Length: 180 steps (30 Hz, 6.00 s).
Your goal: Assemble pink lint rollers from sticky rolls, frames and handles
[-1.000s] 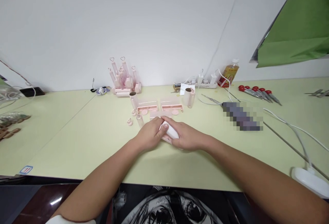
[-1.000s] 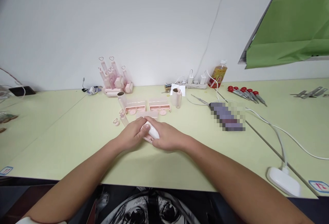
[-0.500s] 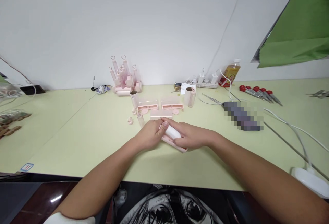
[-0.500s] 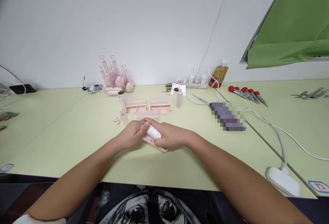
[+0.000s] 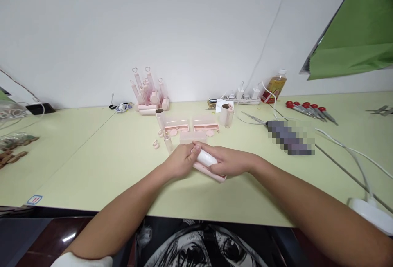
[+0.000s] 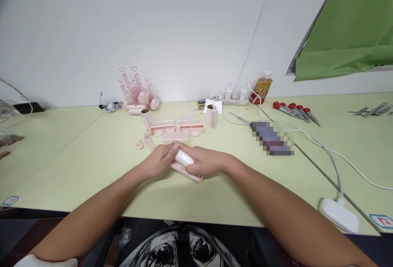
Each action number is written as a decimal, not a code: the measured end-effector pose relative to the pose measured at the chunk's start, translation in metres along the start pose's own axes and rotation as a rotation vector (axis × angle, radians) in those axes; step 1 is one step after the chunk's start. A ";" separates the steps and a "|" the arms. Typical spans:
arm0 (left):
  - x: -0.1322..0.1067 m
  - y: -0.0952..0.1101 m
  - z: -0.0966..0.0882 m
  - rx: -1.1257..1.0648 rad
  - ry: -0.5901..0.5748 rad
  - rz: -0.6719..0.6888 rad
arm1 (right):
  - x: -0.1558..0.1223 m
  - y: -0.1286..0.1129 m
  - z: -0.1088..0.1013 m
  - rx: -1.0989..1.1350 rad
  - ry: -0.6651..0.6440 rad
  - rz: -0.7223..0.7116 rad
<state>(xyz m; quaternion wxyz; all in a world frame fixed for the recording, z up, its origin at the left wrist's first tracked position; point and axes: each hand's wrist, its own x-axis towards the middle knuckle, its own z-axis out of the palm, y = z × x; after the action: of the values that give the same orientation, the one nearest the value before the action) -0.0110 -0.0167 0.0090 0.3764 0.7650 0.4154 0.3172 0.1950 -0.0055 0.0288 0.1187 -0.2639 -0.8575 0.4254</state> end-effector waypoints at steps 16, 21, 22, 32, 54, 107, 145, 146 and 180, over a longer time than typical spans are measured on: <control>0.005 -0.011 -0.011 -0.229 0.276 0.012 | 0.006 0.012 0.018 -0.044 0.241 -0.096; -0.001 -0.003 -0.010 -0.121 0.209 0.220 | 0.008 0.013 0.022 -0.008 0.273 -0.118; -0.001 -0.002 -0.010 -0.120 0.203 0.233 | 0.009 0.013 0.023 0.002 0.281 -0.118; 0.003 -0.006 0.002 -0.224 0.271 -0.045 | 0.011 0.017 0.027 0.094 0.250 -0.094; 0.000 -0.011 -0.097 0.385 0.664 -0.038 | 0.019 0.021 0.016 0.219 0.664 0.178; -0.005 0.012 -0.036 0.225 -0.197 0.154 | 0.020 0.017 0.023 0.680 0.693 0.021; -0.003 0.000 0.007 -0.274 0.135 0.166 | 0.027 0.018 0.045 0.461 0.358 -0.167; -0.003 0.001 0.010 -0.224 0.141 0.191 | 0.028 0.019 0.047 0.418 0.394 -0.163; 0.008 -0.008 -0.027 -0.661 -0.102 -0.190 | 0.022 0.027 0.032 0.696 0.806 -0.154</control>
<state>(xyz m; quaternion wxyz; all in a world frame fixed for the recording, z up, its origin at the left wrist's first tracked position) -0.0323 0.0021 0.0175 0.6521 0.5743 0.3403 0.3595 0.1722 -0.0014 -0.0124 0.5497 -0.2875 -0.5693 0.5395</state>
